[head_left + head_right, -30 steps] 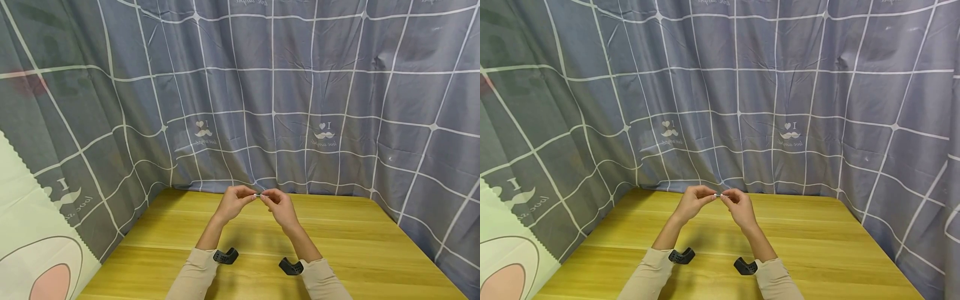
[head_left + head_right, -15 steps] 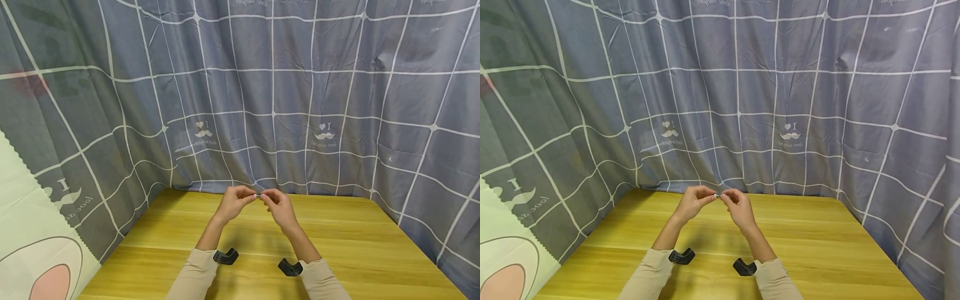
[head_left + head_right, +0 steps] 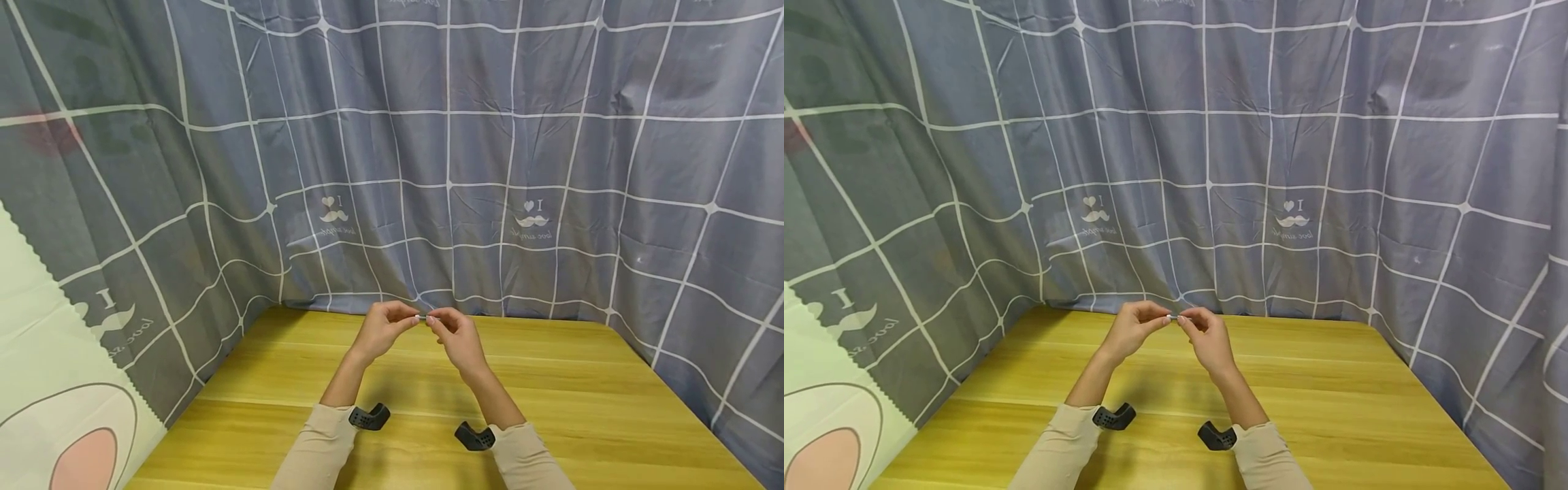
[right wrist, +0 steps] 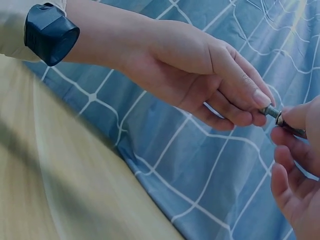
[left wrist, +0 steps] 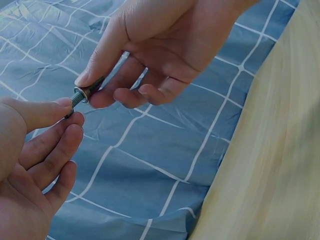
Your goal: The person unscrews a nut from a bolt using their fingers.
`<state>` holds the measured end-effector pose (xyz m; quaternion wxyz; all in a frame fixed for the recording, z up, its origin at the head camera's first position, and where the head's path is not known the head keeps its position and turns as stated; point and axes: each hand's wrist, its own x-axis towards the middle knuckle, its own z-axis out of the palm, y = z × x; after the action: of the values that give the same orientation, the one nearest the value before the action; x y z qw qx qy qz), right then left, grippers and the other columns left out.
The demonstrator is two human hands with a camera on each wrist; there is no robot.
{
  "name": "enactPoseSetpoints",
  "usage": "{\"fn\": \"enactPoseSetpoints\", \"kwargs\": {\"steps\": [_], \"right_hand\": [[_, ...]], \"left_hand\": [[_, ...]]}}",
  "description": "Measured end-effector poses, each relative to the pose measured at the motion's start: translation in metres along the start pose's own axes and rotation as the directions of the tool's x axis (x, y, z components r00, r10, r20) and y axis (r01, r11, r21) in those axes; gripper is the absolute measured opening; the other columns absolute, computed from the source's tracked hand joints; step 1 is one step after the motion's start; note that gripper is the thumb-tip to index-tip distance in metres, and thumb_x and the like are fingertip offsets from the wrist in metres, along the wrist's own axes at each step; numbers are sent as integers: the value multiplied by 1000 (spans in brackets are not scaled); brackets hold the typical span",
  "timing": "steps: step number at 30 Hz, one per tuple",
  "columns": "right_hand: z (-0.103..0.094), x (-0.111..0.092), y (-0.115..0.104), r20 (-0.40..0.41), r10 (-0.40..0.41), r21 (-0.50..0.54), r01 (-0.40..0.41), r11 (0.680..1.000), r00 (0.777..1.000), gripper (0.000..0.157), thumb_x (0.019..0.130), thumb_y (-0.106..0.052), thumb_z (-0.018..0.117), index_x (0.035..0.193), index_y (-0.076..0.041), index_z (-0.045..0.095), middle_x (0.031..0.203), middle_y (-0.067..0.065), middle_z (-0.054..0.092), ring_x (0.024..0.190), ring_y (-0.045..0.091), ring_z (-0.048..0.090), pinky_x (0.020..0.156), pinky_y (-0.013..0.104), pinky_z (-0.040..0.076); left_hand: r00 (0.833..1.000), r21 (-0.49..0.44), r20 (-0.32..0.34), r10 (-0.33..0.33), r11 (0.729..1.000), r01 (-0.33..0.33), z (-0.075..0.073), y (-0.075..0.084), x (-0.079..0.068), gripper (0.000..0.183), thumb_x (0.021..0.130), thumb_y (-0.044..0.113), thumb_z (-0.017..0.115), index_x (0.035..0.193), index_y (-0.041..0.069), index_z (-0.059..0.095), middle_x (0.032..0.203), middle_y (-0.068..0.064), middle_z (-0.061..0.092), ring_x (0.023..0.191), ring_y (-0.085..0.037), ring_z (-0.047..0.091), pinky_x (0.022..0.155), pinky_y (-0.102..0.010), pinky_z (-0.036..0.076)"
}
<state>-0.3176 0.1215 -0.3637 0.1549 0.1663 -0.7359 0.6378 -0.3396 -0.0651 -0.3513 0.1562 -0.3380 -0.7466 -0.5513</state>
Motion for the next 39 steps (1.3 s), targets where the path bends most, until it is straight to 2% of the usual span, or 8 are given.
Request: {"fn": "enactPoseSetpoints", "kwargs": {"steps": [2,9,15,21,24,28,32,39], "right_hand": [[-1,1,2,-3,-6,12,6,1000,1000,14,101,1,66,112,9,69,99,14,68,92,33,61,74,30,51],[-2,13,38,-8,-32,20,32,999,999,23,100,-8,70,122,1,67,116,17,68,94,21,63,73,28,50],[-1,14,39,-17,-15,21,16,1000,1000,19,102,-10,69,115,4,71,101,17,69,84,18,59,70,29,50],[-1,14,37,5,-38,24,38,999,999,21,99,-3,70,120,1,69,113,16,68,92,21,64,71,29,50],[-1,14,36,11,-17,19,17,1000,1000,25,101,-7,69,124,0,67,117,16,68,94,21,64,72,30,50],[-1,17,38,-17,26,2,-26,1000,1000,22,103,-11,67,120,3,69,105,11,70,89,18,61,73,31,51],[-2,18,38,-28,22,-7,-22,1000,999,16,102,-4,66,111,8,70,97,10,70,87,22,61,73,32,51],[-2,15,39,-18,-6,5,6,1000,1000,21,100,-4,70,119,4,68,111,13,68,95,23,62,74,28,50]], "left_hand": [[1000,1,-1,3,1000,-3,1,0,1,12,96,-5,70,105,-10,75,100,-21,74,92,-35,71,80,-35,56],[1000,-9,4,-2,1000,2,2,0,2,14,96,-4,70,106,-13,74,101,-22,74,93,-36,71,81,-37,56],[1000,6,-12,5,1000,-5,2,0,0,11,95,-5,70,104,-10,75,99,-21,74,92,-34,71,80,-39,57],[1000,13,-25,5,1000,-5,1,0,0,11,95,-6,71,104,-11,75,99,-20,74,92,-34,71,81,-40,57],[1000,17,-21,9,1000,-8,2,0,0,11,95,-6,70,104,-12,74,99,-20,74,91,-33,71,79,-38,57],[1000,15,-14,7,1000,-7,2,0,0,13,95,-5,70,105,-13,74,99,-21,74,90,-33,71,79,-36,56],[1000,12,-7,4,1000,-4,1,0,0,14,96,-5,70,106,-13,73,100,-21,74,91,-34,71,80,-37,56],[1000,0,-2,-6,1000,6,0,0,0,12,96,-5,70,105,-11,74,101,-21,74,92,-33,71,80,-36,56]]}}
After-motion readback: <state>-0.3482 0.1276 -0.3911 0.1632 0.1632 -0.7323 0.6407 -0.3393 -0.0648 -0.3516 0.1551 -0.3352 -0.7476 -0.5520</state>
